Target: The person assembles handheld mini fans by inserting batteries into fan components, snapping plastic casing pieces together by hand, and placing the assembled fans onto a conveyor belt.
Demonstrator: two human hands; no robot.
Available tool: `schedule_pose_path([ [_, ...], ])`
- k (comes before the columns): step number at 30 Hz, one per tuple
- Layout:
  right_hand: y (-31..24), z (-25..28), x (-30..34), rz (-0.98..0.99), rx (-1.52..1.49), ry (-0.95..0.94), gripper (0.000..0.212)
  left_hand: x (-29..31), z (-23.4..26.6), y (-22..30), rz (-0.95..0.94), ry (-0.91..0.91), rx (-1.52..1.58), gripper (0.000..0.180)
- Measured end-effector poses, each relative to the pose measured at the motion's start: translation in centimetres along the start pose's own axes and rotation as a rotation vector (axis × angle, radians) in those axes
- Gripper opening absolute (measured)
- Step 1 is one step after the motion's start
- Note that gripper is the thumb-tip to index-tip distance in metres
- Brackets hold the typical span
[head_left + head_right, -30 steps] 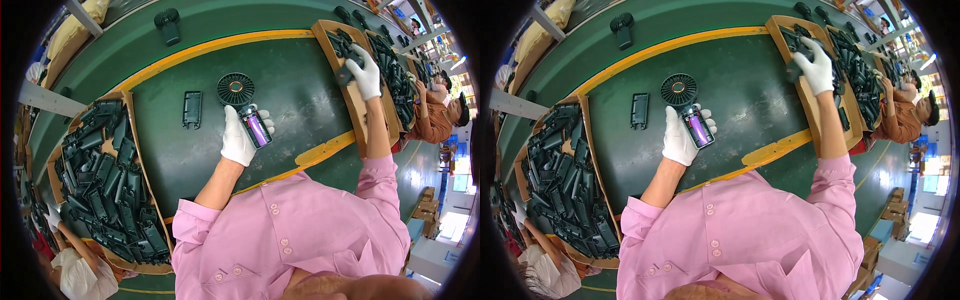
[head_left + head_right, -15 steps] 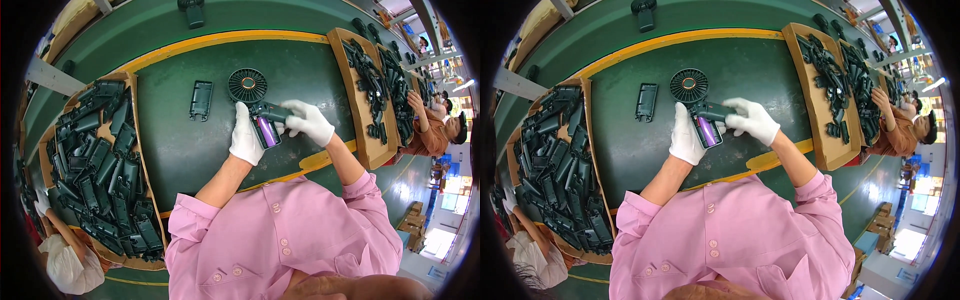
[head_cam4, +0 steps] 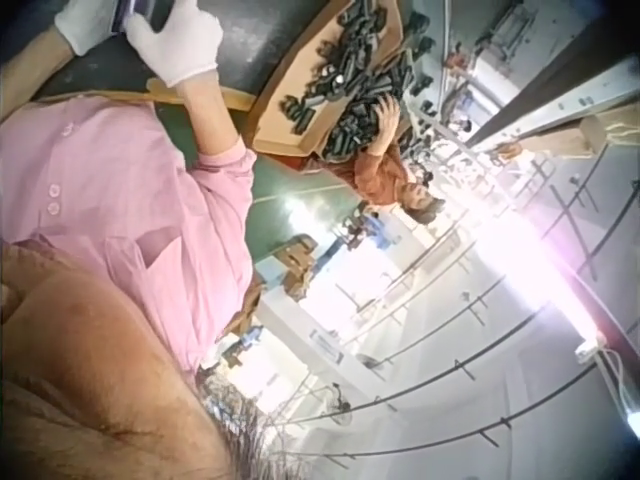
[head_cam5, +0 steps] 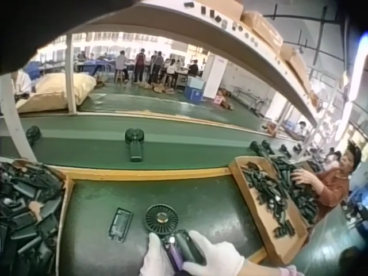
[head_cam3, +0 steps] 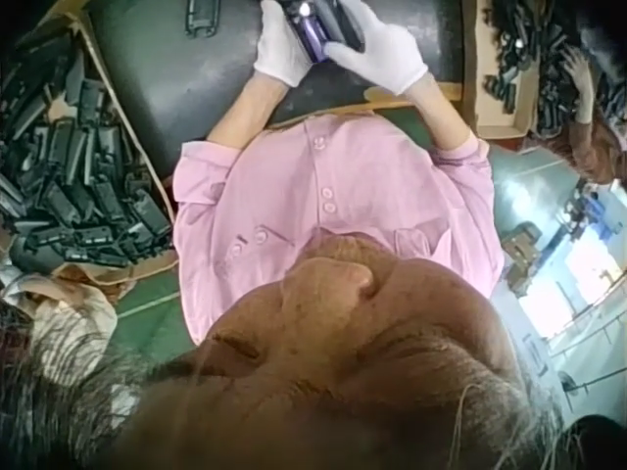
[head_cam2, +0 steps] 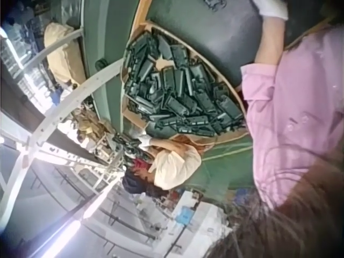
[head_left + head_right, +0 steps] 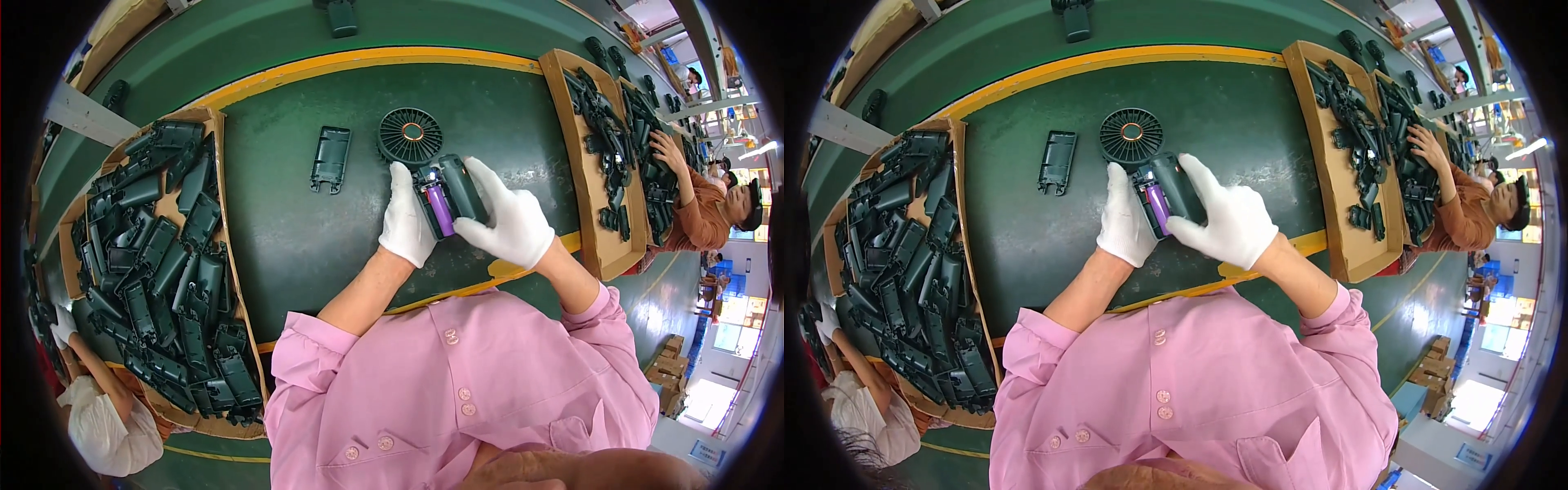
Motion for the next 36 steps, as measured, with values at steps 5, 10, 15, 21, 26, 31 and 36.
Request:
schedule_pose_path([
  [5, -1.7, -1.1, -0.5, 0.056, 0.314, -0.066, 0.079, -0.5, 0.5, -0.9, 0.029, -0.037, 0.013, 0.072],
  [10, -2.2, -1.7, -0.7, 0.097, 0.402, -0.120, 0.082, -0.9, 1.4, -1.9, 0.061, -0.053, 0.055, 0.072],
  [15, -1.8, -2.0, -0.8, 0.132, 0.460, -0.164, 0.082, -1.1, 1.5, -2.2, 0.082, -0.061, 0.084, 0.074],
  [21, 0.2, -3.2, 0.3, 0.236, 0.434, -0.218, 0.091, -0.2, 0.0, -2.3, 0.065, -0.101, 0.038, 0.055],
  [26, 1.3, -3.7, 1.1, 0.320, 0.321, -0.180, 0.092, 0.0, 0.6, -2.6, -0.093, -0.132, -0.269, 0.050],
  [31, 1.2, -3.9, 1.7, 0.300, 0.263, -0.162, 0.089, 0.3, 0.7, -2.3, -0.217, -0.116, -0.606, 0.042],
  [36, 0.7, -4.3, 2.2, 0.371, 0.280, -0.003, 0.085, 0.4, 0.4, -2.1, -0.285, -0.036, -0.512, 0.044],
])
Point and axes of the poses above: each hand's wrist, its own x-axis away from the middle knuckle, its own z-axis out of the back of the hand, y = z × x, the point moved 7 cm from there along -x, towards the middle knuckle, and after that the axes turned 1 degree about -y, right-handed, at the moved point
